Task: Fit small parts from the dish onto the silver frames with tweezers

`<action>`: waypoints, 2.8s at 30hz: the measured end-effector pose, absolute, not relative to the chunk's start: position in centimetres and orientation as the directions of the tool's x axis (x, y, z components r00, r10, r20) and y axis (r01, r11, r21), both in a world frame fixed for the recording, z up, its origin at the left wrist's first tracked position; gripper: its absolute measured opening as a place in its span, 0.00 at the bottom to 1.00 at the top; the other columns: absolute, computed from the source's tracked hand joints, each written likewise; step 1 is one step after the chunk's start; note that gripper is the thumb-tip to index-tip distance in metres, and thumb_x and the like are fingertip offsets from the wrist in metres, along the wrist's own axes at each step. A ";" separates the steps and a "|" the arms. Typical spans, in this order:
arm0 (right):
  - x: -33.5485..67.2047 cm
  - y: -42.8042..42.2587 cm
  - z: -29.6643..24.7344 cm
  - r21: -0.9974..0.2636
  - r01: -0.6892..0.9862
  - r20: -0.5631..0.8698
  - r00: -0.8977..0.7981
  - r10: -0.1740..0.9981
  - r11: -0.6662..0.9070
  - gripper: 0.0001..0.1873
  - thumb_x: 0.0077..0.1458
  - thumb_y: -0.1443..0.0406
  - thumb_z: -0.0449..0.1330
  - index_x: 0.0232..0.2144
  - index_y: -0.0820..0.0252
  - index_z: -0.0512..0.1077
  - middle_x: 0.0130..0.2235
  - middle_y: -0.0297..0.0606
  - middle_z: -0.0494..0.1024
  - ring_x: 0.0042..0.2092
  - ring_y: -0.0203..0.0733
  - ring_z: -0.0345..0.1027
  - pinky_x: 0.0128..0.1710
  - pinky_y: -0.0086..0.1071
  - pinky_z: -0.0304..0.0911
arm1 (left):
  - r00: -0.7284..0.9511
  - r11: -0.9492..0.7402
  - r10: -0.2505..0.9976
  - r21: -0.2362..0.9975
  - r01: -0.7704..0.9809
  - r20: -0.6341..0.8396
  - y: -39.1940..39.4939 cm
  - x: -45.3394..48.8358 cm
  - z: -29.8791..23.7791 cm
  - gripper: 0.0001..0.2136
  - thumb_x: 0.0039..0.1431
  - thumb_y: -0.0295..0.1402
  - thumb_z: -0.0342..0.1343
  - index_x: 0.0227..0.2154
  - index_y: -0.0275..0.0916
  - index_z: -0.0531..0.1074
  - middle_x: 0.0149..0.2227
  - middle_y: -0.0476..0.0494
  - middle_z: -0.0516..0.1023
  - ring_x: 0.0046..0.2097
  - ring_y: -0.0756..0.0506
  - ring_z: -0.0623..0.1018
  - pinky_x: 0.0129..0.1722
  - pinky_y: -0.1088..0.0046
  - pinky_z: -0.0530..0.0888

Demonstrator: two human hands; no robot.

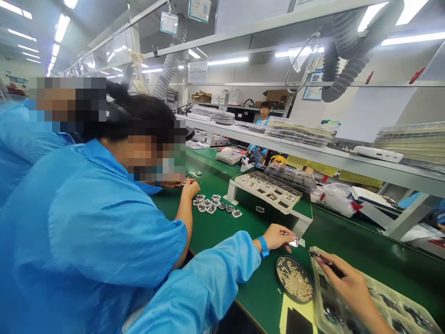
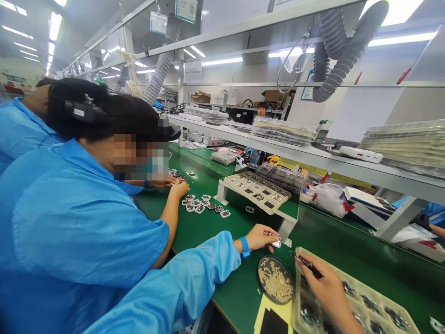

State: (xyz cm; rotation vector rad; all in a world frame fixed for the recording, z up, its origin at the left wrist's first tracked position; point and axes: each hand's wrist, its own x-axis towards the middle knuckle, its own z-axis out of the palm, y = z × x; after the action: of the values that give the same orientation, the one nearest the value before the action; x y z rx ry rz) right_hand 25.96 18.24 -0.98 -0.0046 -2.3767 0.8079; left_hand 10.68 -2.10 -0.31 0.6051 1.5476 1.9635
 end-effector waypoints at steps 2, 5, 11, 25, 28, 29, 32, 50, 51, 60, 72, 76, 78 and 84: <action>25.9 17.5 -1.1 -0.640 -0.150 0.533 -0.793 0.295 0.754 0.21 0.51 0.47 0.65 0.38 0.55 0.83 0.43 0.41 0.85 0.45 0.53 0.79 0.48 0.41 0.75 | -0.721 -0.160 0.693 0.976 -0.150 0.003 -2.3 11.3 0.0 0.19 0.45 0.36 0.74 0.38 0.28 0.81 0.29 0.39 0.80 0.22 0.50 0.77 0.19 0.79 0.64; 26.3 16.7 -1.4 -0.748 -0.093 0.448 -0.802 0.396 0.657 0.22 0.49 0.46 0.67 0.35 0.58 0.82 0.37 0.40 0.85 0.38 0.49 0.79 0.38 0.35 0.75 | -0.707 -0.156 0.707 0.976 -0.152 0.003 -2.2 12.1 0.2 0.21 0.46 0.41 0.72 0.39 0.29 0.80 0.31 0.38 0.80 0.21 0.50 0.77 0.17 0.80 0.55; 28.0 15.5 0.5 -0.851 -0.027 0.322 -0.816 0.480 0.525 0.23 0.50 0.46 0.66 0.29 0.61 0.79 0.29 0.40 0.82 0.31 0.43 0.74 0.31 0.33 0.68 | -0.657 -0.170 0.753 0.957 -0.234 -0.027 -2.4 13.6 0.8 0.28 0.52 0.50 0.63 0.49 0.32 0.77 0.38 0.36 0.81 0.30 0.46 0.82 0.22 0.80 0.60; 28.8 12.4 3.5 -0.955 -0.007 0.124 -0.917 0.379 0.295 0.19 0.58 0.51 0.62 0.28 0.60 0.76 0.26 0.33 0.76 0.29 0.36 0.67 0.32 0.30 0.62 | -0.564 -0.189 0.821 0.974 -0.128 0.085 -3.3 15.4 1.4 0.23 0.56 0.36 0.61 0.55 0.38 0.77 0.49 0.40 0.80 0.36 0.48 0.77 0.36 0.74 0.71; 28.7 12.3 3.4 -0.967 0.003 0.105 -0.905 0.411 0.254 0.20 0.56 0.49 0.62 0.25 0.60 0.74 0.24 0.32 0.74 0.26 0.35 0.63 0.28 0.30 0.59 | -0.546 -0.197 0.832 0.973 -0.123 0.099 -3.3 15.6 1.4 0.25 0.56 0.36 0.63 0.57 0.37 0.75 0.50 0.38 0.79 0.39 0.46 0.77 0.35 0.74 0.71; 28.7 12.4 3.4 -0.970 0.009 0.097 -0.903 0.420 0.243 0.21 0.55 0.48 0.62 0.24 0.60 0.73 0.24 0.32 0.73 0.25 0.35 0.62 0.27 0.30 0.57 | -0.542 -0.202 0.834 0.971 -0.125 0.103 -3.2 15.6 1.3 0.25 0.55 0.36 0.64 0.57 0.37 0.75 0.50 0.38 0.79 0.39 0.46 0.77 0.35 0.74 0.70; 28.6 12.5 3.3 -0.971 0.031 0.077 -0.897 0.436 0.235 0.23 0.54 0.48 0.63 0.21 0.60 0.71 0.22 0.31 0.71 0.23 0.33 0.58 0.25 0.30 0.53 | -0.538 -0.209 0.836 0.970 -0.125 0.111 -3.2 15.7 1.2 0.25 0.56 0.35 0.64 0.57 0.37 0.75 0.49 0.37 0.80 0.37 0.47 0.77 0.35 0.74 0.70; 28.3 12.4 2.2 -0.983 0.039 0.048 -0.888 0.457 0.179 0.22 0.53 0.49 0.64 0.20 0.59 0.70 0.20 0.30 0.68 0.22 0.33 0.57 0.24 0.31 0.54 | -0.630 -0.091 0.735 0.957 0.275 0.251 -2.8 16.9 0.5 0.25 0.57 0.38 0.66 0.58 0.39 0.74 0.52 0.37 0.80 0.49 0.39 0.80 0.51 0.62 0.77; 28.3 12.4 2.1 -0.984 0.039 0.046 -0.889 0.455 0.175 0.22 0.53 0.49 0.64 0.21 0.59 0.70 0.21 0.30 0.68 0.23 0.33 0.57 0.25 0.31 0.55 | -0.631 -0.069 0.724 0.940 0.335 0.278 -2.8 16.9 0.5 0.24 0.58 0.38 0.66 0.57 0.40 0.75 0.52 0.38 0.80 0.49 0.39 0.80 0.51 0.62 0.77; 27.6 12.7 0.7 -0.980 -0.116 0.182 -0.850 0.495 0.160 0.19 0.51 0.55 0.68 0.40 0.57 0.71 0.42 0.39 0.78 0.43 0.43 0.73 0.45 0.38 0.69 | -0.607 -0.184 0.788 0.980 -0.079 0.099 -2.8 16.9 1.0 0.30 0.50 0.36 0.72 0.56 0.33 0.74 0.48 0.33 0.81 0.42 0.41 0.83 0.49 0.63 0.79; 27.4 13.4 0.1 -0.987 -0.143 0.162 -0.883 0.441 0.076 0.21 0.51 0.52 0.70 0.41 0.57 0.73 0.43 0.40 0.78 0.45 0.45 0.74 0.47 0.39 0.71 | -0.600 -0.229 0.796 0.958 -0.171 0.083 -2.7 16.9 1.1 0.29 0.48 0.36 0.74 0.53 0.33 0.76 0.45 0.33 0.82 0.37 0.43 0.84 0.44 0.67 0.79; 27.4 13.0 -0.1 -0.987 -0.151 0.163 -0.879 0.449 0.063 0.22 0.50 0.52 0.70 0.41 0.57 0.72 0.40 0.39 0.78 0.42 0.44 0.75 0.44 0.38 0.71 | -0.604 -0.235 0.793 0.954 -0.186 0.078 -2.6 17.1 0.9 0.30 0.47 0.36 0.74 0.53 0.33 0.76 0.42 0.35 0.83 0.37 0.43 0.84 0.44 0.67 0.79; 27.3 12.8 -0.2 -0.987 -0.150 0.159 -0.876 0.455 0.056 0.21 0.51 0.52 0.70 0.41 0.58 0.71 0.38 0.39 0.79 0.41 0.44 0.75 0.43 0.39 0.71 | -0.605 -0.228 0.793 0.955 -0.188 0.070 -2.6 17.1 0.8 0.29 0.47 0.37 0.74 0.53 0.33 0.76 0.40 0.35 0.83 0.37 0.43 0.83 0.44 0.66 0.79; 27.4 12.7 0.6 -0.981 -0.135 0.178 -0.908 0.379 0.137 0.17 0.54 0.53 0.66 0.37 0.60 0.75 0.36 0.40 0.80 0.39 0.45 0.75 0.43 0.40 0.69 | -0.611 -0.245 0.786 0.957 -0.158 0.100 -2.7 17.3 1.1 0.25 0.47 0.36 0.74 0.48 0.34 0.78 0.46 0.35 0.81 0.36 0.45 0.83 0.43 0.68 0.80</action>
State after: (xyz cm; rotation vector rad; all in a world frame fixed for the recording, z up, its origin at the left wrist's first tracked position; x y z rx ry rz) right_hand 27.42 12.67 0.58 -0.2338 -2.0374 1.8237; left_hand 17.27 -2.72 1.13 0.7881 1.3714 1.9143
